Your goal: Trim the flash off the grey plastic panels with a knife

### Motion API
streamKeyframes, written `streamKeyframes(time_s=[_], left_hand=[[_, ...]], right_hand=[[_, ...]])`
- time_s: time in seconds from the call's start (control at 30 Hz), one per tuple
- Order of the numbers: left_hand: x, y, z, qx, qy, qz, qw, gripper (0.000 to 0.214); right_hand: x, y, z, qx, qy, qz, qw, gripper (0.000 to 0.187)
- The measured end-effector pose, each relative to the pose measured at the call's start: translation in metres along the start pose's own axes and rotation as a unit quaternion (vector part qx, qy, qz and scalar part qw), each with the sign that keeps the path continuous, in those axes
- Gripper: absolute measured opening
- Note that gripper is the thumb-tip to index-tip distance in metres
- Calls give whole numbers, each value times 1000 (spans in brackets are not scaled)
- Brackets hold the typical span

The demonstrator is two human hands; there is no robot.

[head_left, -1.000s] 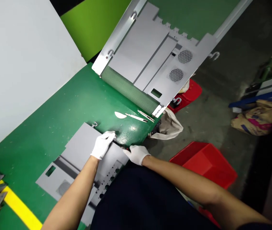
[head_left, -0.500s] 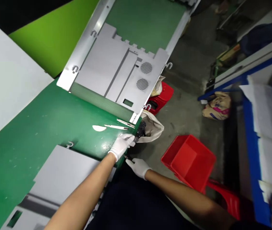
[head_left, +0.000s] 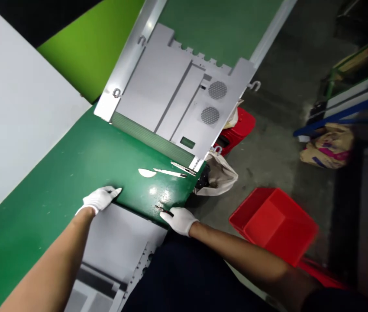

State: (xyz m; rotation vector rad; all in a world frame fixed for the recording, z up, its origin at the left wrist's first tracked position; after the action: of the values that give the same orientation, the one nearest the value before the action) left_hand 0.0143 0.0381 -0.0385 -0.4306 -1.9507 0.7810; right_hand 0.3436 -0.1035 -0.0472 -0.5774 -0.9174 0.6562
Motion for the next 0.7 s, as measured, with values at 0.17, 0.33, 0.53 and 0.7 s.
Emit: streamKeyframes(time_s=[0.17,0.33,0.53,0.7], left_hand=[[-2,-14,10,-47,-128,62,989,58],[-1,-9,34,1,-109,45,993,57],[-13,-2,42,-13,-198,44,979,52],[-18,-5,50,-24,-231,47,971,53]], right_hand=[[-4,45,70,50,-42,44,997,80],[-11,85,135,71,-84,67,992,84],[-26,98,163,67,-116,77,988,86],[-34,96,164,60,-134,49,988,75]])
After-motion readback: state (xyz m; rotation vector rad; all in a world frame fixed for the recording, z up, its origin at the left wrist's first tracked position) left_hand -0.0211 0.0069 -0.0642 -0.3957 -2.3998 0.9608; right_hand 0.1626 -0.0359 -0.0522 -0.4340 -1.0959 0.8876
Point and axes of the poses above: each hand's wrist, its own y-axis towards the middle knuckle, its own x-axis out of the back of the hand, z = x × y, the point moved 5 cm from there along y, towards the middle knuckle, and after that the axes turned 7 degrees about -y, right-handed, at the moved point
